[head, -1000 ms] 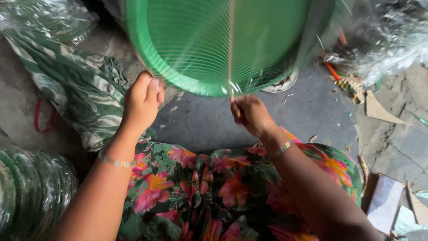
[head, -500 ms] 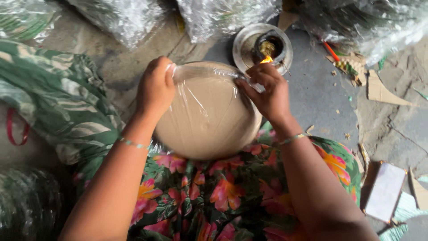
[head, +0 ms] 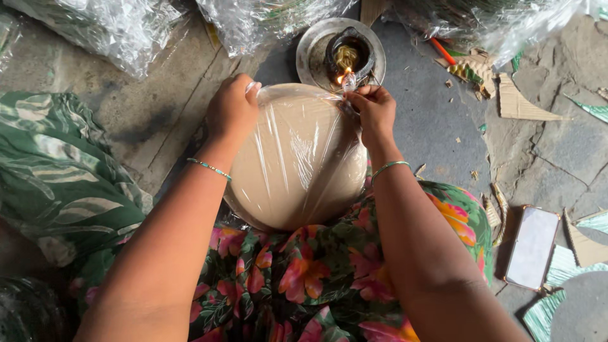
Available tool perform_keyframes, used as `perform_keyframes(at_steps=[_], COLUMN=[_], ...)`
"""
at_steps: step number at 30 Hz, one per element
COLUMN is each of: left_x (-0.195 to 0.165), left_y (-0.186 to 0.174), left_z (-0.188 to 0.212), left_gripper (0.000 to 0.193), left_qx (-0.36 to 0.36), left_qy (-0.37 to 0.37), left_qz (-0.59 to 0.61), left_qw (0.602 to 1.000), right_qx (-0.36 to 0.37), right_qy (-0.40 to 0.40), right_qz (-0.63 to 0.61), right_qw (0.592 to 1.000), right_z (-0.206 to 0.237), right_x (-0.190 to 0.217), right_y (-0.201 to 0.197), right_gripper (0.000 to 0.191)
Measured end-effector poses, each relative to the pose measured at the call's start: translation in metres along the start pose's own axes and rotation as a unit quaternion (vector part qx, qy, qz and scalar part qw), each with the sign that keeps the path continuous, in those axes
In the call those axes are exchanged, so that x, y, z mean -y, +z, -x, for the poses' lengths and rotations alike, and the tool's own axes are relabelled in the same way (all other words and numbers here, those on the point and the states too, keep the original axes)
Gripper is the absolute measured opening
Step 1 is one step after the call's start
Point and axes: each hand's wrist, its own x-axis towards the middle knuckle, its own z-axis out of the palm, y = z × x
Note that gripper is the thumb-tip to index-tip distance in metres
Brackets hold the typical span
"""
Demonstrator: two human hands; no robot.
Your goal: The person sits on the floor and repeatedly wraps individual green leaf-patterned plates with clear plastic film. They smooth the film over the plate surface, fold the edges, and stack the wrapped plates into a pile.
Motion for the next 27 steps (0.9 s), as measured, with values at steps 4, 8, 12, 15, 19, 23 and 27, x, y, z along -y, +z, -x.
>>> perform_keyframes(at_steps=[4, 8, 12, 15, 19, 23, 27], left_x=[0.002, 0.002, -0.002, -0.010, -0.037, -0.068, -0.083], left_y=[0.003, -0.012, -0.056, -0.096, -0.125, -0.133, -0.127], left_z=[0.005, 0.010, 0.021, 0.041, 0.079, 0.110, 0.116], left_gripper=[0.020, 0.017, 0.009, 0.007, 0.000, 0.006, 0.016], left_qx=[0.010, -0.002, -0.103, -0.158, -0.171, -0.184, -0.231], left_qy=[-0.012, -0.018, 0.069, 0.173, 0.205, 0.210, 0.140], left_qz=[0.002, -0.001, 0.091, 0.101, 0.113, 0.085, 0.094], left_qw=[1.000, 1.000, 0.988, 0.967, 0.957, 0.956, 0.958], right_qx=[-0.012, 0.059, 0.263, 0.445, 0.526, 0.511, 0.312], right_qy=[-0.008, 0.029, 0.023, 0.003, -0.012, -0.105, -0.333], right_qz=[0.037, 0.028, 0.118, 0.142, 0.193, 0.295, 0.462], right_qw=[0.999, 0.997, 0.957, 0.884, 0.828, 0.800, 0.760], right_z=[-0.002, 0.010, 0.038, 0.063, 0.104, 0.157, 0.212], right_x=[-0.004, 0.019, 0.064, 0.084, 0.103, 0.130, 0.134], right_y=[0.001, 0.007, 0.009, 0.020, 0.046, 0.087, 0.132], right_gripper=[0.021, 0.020, 0.015, 0.025, 0.030, 0.041, 0.030])
